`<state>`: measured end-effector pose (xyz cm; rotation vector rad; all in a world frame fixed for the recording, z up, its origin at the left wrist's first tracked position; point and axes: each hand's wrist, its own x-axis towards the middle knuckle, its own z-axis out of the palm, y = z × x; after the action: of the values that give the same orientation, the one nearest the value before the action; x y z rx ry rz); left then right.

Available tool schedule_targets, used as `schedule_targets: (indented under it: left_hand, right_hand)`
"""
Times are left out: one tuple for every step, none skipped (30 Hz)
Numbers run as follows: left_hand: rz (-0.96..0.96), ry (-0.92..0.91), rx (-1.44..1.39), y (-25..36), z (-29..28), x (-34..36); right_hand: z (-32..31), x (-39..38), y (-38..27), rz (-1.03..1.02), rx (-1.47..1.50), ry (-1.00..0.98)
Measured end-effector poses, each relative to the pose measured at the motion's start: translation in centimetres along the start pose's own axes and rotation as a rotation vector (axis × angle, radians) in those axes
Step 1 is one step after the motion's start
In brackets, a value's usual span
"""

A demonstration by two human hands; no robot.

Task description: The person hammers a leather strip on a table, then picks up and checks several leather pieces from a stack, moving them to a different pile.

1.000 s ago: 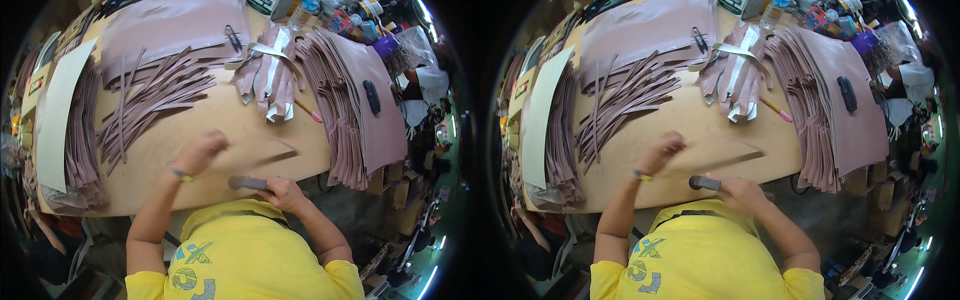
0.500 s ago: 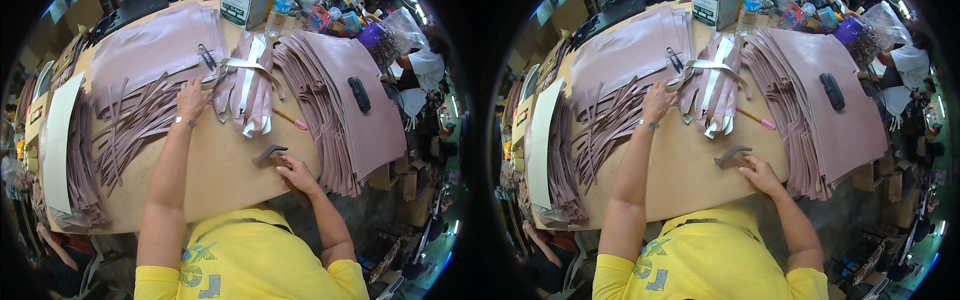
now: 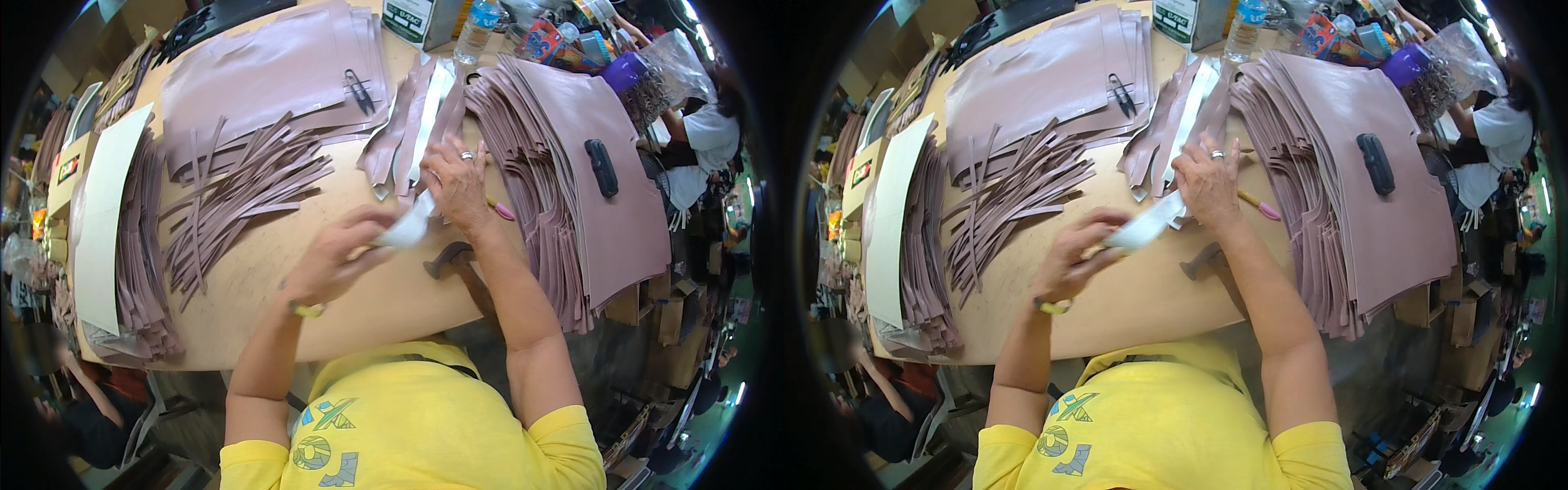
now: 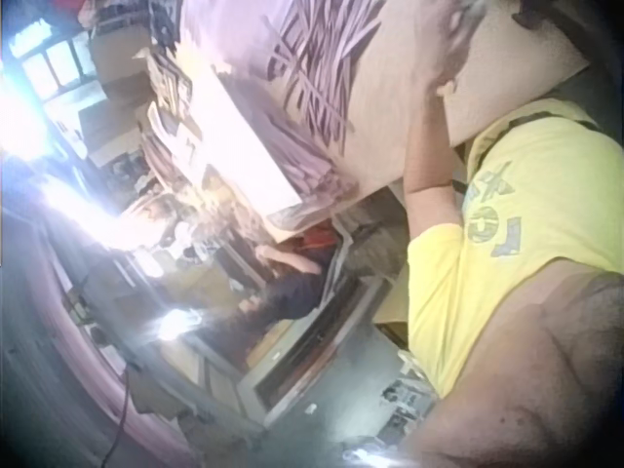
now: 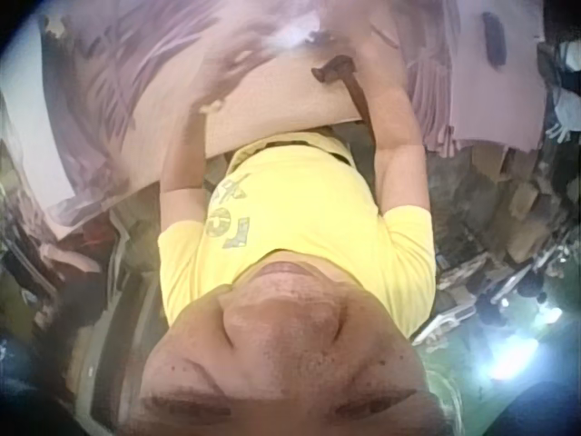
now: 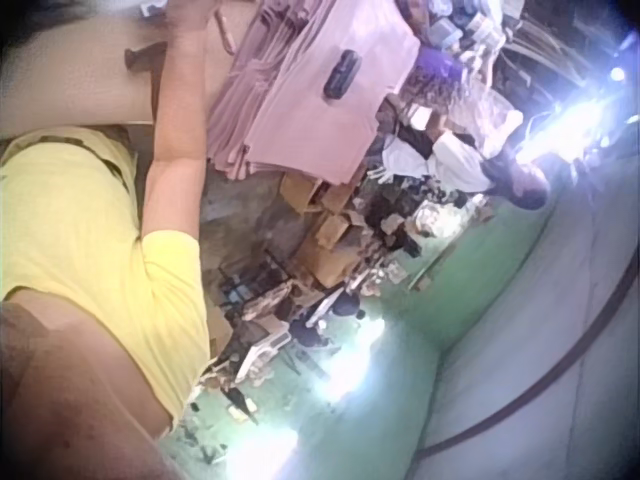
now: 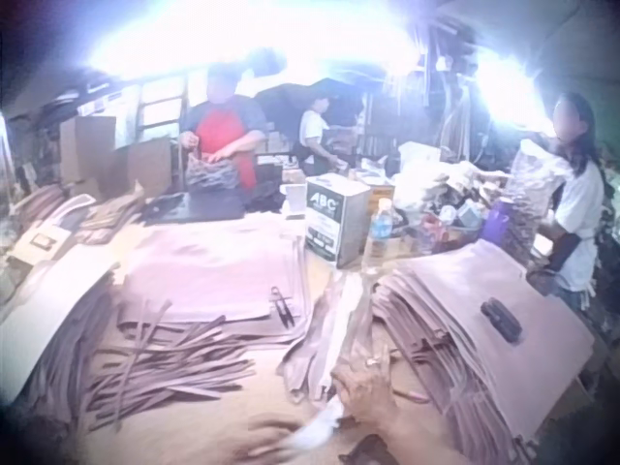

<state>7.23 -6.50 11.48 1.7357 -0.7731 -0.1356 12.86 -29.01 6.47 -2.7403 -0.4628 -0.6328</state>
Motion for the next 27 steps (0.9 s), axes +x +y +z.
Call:
schedule_targets:
  left_hand:
    - [-0.147,0.059,-0.149,0.7,-1.3,-1.9]
    - [-0.328,0.14,-0.312,0.4,-3.0,-4.3]
    - [-0.334,0.169,-0.355,-0.2,-4.8,-6.3]
    - [-0.364,0.175,-0.327,-1.4,-6.5,-8.4]
    - [-0.494,0.187,-0.339,-1.7,-7.9,-10.2]
    - [-0.582,0.177,-0.285,-2.4,-9.0,-12.1]
    - [-0.674,0.171,-0.225,-3.2,-10.0,-14.4]
    - [-0.769,0.161,-0.166,-3.9,-10.7,-16.5]
    - [-0.85,0.134,-0.094,-4.7,-11.5,-18.6]
    - [-0.927,0.108,-0.019,-5.2,-12.1,-20.3]
    - [-1.004,0.079,0.056,-5.5,-12.6,-21.8]
    - [-1.061,0.077,0.125,-5.3,-12.9,-22.1]
    - [-1.118,0.074,0.194,-4.9,-13.3,-22.4]
    - [-1.175,0.07,0.265,-4.4,-13.7,-22.6]
    - [-1.189,0.059,0.522,-3.2,-13.8,-22.3]
    - [-1.185,0.043,0.776,-1.8,-13.4,-21.3]
    - [-1.17,0.025,1.032,-1.0,-12.8,-20.4]
    - [-0.991,0.115,1.199,-1.0,-12.1,-19.9]
    - [-0.795,0.206,1.355,-1.5,-11.3,-19.3]
    - [-0.589,0.295,1.498,-1.9,-10.3,-18.4]
    - [-0.604,0.228,1.307,-2.0,-8.3,-16.9]
    - [-0.61,0.163,1.116,-2.4,-6.1,-15.4]
    - [-0.413,0.122,0.835,-4.7,-4.1,-14.7]
    - [-0.301,0.003,0.719,-5.1,-1.8,-12.9]
    - [-0.201,-0.031,0.71,-5.7,0.7,-11.3]
    - [-0.106,-0.051,0.629,-6.9,2.7,-10.3]
    - [0.015,-0.029,0.635,-7.9,4.0,-9.5]
  right_hand:
    - [-0.1,-0.1,0.0,0.016,0.069,-0.121]
    - [0.2,-0.2,-0.2,0.029,0.141,-0.243]
    - [0.9,-1.2,-0.8,-0.058,0.208,-0.108]
    - [1.4,-2.2,-1.7,-0.105,0.248,-0.151]
    - [1.7,-3.5,-2.4,-0.147,0.284,-0.194]
    - [1.7,-4.6,-3.3,-0.188,0.316,-0.236]
    - [1.9,-5.5,-4.5,-0.227,0.272,-0.216]
    - [1.9,-6.5,-5.8,-0.263,0.229,-0.197]
    - [2.0,-7.5,-6.9,-0.3,0.184,-0.176]
    - [2.2,-8.3,-7.7,-0.295,0.169,-0.166]
    - [2.7,-9.1,-8.3,-0.288,0.153,-0.154]
    - [2.8,-9.7,-8.8,-0.283,0.132,-0.14]
    - [2.7,-10.1,-9.3,-0.253,0.132,-0.141]
    - [2.8,-10.6,-9.5,-0.246,0.144,-0.139]
    - [2.9,-11.0,-9.4,-0.242,0.155,-0.136]
    - [2.9,-11.3,-9.3,-0.235,0.157,-0.133]
    - [3.0,-11.5,-9.2,-0.233,0.174,-0.145]
    - [3.0,-11.7,-9.1,-0.232,0.192,-0.154]
    - [3.0,-11.7,-9.1,-0.23,0.204,-0.159]
    - [3.0,-11.9,-9.1,-0.217,0.228,-0.186]
    - [3.1,-11.9,-9.2,-0.208,0.257,-0.21]
    - [3.1,-11.7,-9.2,-0.199,0.282,-0.231]
    - [2.7,-11.2,-9.4,-0.167,0.323,-0.244]
    - [2.3,-10.6,-9.8,-0.131,0.359,-0.258]
    - [2.0,-10.3,-10.0,-0.092,0.397,-0.271]
    - [2.1,-10.3,-9.9,-0.056,0.434,-0.303]
    - [2.4,-10.4,-9.6,-0.019,0.472,-0.333]
